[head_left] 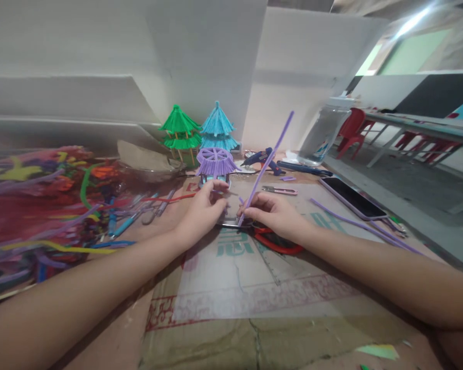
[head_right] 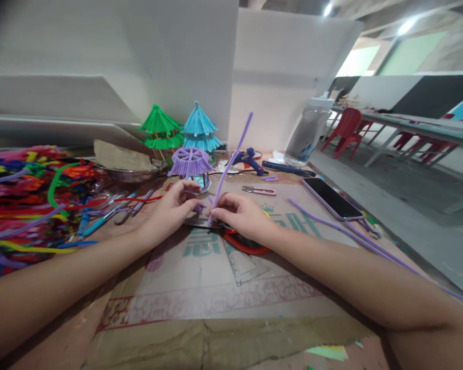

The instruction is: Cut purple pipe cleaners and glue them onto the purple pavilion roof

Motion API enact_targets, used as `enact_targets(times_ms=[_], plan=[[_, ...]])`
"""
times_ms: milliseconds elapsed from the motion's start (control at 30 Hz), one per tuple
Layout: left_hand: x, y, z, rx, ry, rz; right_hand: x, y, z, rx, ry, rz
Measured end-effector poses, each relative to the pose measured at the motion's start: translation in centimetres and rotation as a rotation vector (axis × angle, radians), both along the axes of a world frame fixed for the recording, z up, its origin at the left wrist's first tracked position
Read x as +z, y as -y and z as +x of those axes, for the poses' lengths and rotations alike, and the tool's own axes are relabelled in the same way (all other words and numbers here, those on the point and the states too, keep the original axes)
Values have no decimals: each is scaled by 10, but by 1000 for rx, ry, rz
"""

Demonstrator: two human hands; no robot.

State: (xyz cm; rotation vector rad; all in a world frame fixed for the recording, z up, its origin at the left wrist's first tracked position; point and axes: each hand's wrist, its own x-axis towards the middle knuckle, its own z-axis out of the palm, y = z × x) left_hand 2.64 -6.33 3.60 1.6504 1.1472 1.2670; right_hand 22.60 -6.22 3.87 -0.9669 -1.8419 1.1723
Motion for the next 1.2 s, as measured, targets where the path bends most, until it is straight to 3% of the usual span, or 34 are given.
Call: enact_targets(times_ms=[233, 467, 600, 700, 933, 1200], plan=[[8, 5, 2, -210, -159, 98, -2, 1, -1, 0, 51, 37], [9, 6, 3, -151, -137, 7, 0, 3, -4, 65, 43, 46], [4, 5, 4, -109, -102, -30, 1, 1, -3, -16, -6, 73], [4, 6, 5, -138, -136, -36, 1, -1, -1, -90, -43, 86], [7, 8, 6, -180, -144, -49, 0, -2, -1, -51, -19, 109], [2, 4, 3, -214, -132, -67, 2, -2, -1, -105, 8, 130]])
